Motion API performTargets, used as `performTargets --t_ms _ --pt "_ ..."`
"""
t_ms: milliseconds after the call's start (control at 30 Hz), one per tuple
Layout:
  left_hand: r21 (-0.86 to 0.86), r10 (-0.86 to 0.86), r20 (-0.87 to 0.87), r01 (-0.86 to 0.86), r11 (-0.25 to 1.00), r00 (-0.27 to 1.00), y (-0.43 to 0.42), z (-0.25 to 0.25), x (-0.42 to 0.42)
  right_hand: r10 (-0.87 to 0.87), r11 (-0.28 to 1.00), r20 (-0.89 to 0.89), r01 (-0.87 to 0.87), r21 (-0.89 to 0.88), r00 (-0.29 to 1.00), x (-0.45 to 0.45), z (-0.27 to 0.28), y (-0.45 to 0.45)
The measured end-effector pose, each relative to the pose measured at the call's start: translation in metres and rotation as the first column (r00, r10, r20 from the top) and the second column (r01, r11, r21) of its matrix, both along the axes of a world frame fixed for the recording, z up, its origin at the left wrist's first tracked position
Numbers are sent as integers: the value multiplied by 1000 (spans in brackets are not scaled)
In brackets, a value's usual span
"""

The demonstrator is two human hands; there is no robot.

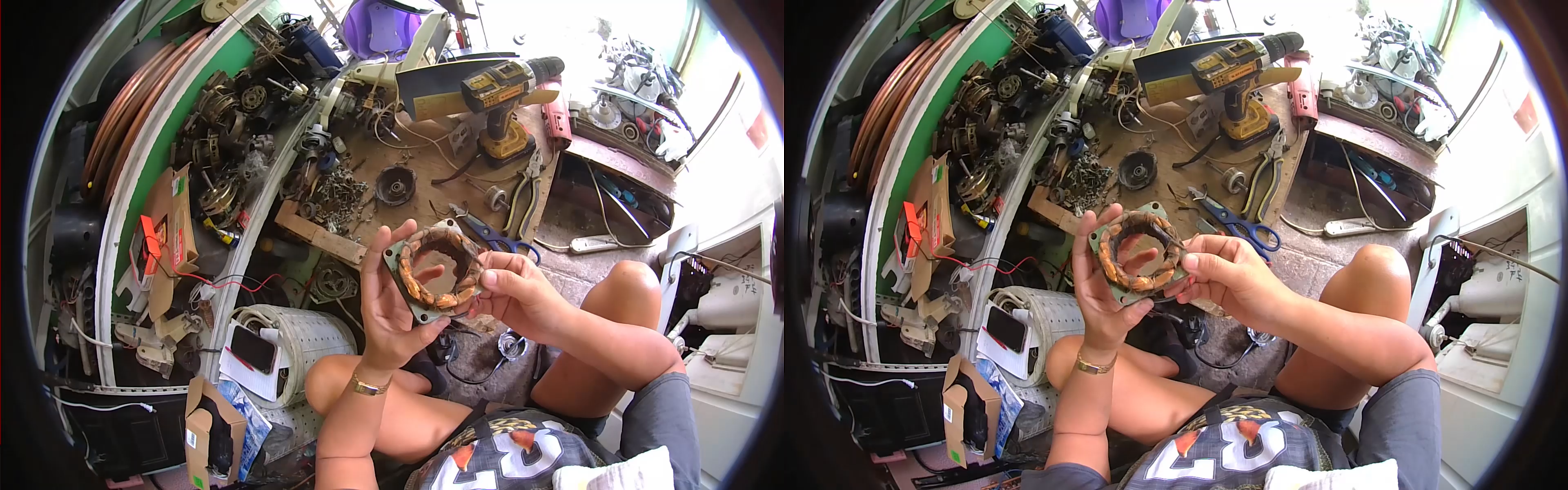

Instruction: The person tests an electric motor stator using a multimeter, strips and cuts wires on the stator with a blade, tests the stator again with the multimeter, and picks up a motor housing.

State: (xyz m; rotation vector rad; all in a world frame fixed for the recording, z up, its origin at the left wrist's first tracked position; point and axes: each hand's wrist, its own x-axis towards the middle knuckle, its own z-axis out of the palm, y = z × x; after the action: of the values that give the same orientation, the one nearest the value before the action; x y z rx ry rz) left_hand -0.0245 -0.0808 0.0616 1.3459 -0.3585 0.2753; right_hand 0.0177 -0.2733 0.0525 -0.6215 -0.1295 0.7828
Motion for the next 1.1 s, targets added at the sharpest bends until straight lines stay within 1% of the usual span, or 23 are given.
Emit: performTargets --t_ms 233,533,633,767,967,1100 --pt "-29 24 -42 -25 999 999 -3 1 0 15 1000 -39 -14 10 999 0 -1 0" --pt "-5 47 -42 -48 999 998 -4 1 1 47 996 -115 -38 79 992 0 -8 2" --pt "-7 38 -42 -39 999 998 -2 0 1 47 995 -128 -34 98 991 0 -8 2" --pt "-71 -13 -81 7 997 997 -2 -1 0 22 993 -145 -4 120 989 -1 -8 3" --pt "-115 -35 -111 23 993 993 -2 0 -1 6 996 -106 3 87 994 -1 -8 3" --pt "-130 -49 -119 33 991 992 -2 0 -1 31 996 -36 -28 88 999 -1 -16 1"
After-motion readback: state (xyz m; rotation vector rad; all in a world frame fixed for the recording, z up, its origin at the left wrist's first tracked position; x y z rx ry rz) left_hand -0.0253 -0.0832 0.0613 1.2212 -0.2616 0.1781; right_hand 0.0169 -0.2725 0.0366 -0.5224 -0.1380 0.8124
